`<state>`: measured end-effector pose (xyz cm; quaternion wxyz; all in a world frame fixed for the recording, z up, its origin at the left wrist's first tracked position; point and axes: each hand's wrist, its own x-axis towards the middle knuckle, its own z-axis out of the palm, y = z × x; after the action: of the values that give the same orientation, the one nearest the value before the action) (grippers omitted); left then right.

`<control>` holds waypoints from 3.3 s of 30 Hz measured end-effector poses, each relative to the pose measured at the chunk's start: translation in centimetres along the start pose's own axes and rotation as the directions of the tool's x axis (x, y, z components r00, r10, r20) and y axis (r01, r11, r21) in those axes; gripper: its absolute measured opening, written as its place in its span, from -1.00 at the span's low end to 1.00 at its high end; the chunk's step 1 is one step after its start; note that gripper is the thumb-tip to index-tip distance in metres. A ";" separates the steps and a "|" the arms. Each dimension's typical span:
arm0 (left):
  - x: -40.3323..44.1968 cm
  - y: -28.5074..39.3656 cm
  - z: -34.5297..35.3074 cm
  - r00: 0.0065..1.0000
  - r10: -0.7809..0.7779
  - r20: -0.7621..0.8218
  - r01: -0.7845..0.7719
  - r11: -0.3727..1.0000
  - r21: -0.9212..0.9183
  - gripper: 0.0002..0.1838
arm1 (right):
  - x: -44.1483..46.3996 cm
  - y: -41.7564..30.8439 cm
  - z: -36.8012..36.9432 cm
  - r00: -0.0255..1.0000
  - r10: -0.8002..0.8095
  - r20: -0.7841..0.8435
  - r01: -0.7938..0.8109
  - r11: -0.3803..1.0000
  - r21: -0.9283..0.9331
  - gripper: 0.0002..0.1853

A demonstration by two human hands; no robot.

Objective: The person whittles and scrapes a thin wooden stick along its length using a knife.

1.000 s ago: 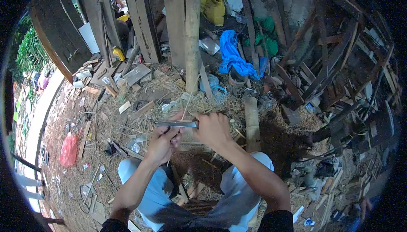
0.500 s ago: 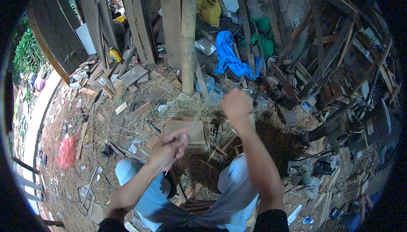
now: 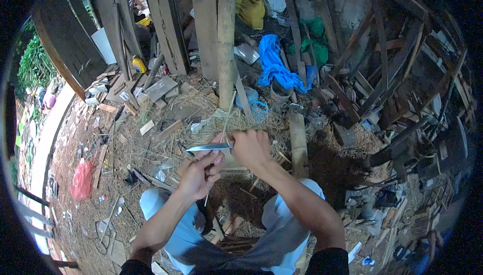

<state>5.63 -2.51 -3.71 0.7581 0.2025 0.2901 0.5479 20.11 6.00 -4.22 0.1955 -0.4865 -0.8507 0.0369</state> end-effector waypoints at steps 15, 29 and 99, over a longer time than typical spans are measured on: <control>0.8 0.0 0.9 0.999 -0.007 -0.033 0.009 0.998 0.062 -0.54 | 1.8 2.2 -0.8 0.982 0.182 -0.049 -0.183 0.983 -0.025 -0.83; 0.4 1.7 0.2 0.998 0.033 -0.055 -0.030 0.998 0.056 -0.51 | 1.4 5.5 -1.2 0.942 0.273 -0.196 -0.230 0.949 0.217 -0.82; -1.5 -0.2 1.3 0.997 -0.076 0.031 0.070 0.982 0.176 -0.52 | 1.5 4.1 -1.2 0.960 0.255 -0.115 -0.253 0.967 0.033 -0.80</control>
<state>6.23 -3.94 -2.54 0.7623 0.2676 0.3300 0.4882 23.18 9.31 -3.74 0.2435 -0.5912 -0.7678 0.0405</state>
